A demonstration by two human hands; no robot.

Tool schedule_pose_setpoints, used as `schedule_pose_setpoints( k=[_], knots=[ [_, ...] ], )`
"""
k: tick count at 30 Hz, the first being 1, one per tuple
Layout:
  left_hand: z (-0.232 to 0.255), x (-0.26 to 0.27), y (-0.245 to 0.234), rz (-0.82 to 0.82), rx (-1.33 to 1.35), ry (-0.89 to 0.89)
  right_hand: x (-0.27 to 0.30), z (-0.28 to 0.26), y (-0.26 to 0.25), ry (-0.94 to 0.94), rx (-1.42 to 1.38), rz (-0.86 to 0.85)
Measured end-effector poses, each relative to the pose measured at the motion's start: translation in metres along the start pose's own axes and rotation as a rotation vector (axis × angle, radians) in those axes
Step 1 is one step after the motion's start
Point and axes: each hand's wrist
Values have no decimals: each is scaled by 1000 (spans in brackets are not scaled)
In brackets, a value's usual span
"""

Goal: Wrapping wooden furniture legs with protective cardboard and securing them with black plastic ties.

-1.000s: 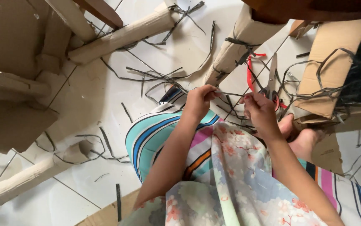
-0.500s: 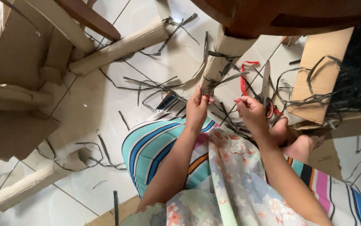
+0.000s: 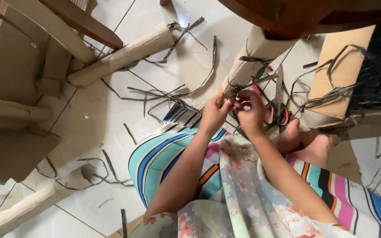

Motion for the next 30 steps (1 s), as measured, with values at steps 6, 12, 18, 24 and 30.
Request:
schedule_pose_setpoints(
  k=[6, 12, 18, 24, 30],
  knots=[
    [32, 10, 1, -155, -164, -46, -1, -14, -11, -337, 45, 54],
    [44, 25, -14, -130, -319, -65, 10, 13, 4, -442, 134, -16],
    [45, 29, -33, -50, -406, -265, 12, -4, -11, -407, 116, -4],
    [-33, 6, -27, -138, -755, -233, 27, -24, -18, -281, -154, -106],
    [15, 22, -23, -166, -880, -147, 35, 0, -34, -483, 146, -114]
  ],
)
Point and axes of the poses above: each hand's wrist, its own x-axis away from the middle knuckle, its own y-axis out of the palm, z = x × y, and after that the axes turned 8 degrees about y, right-handed
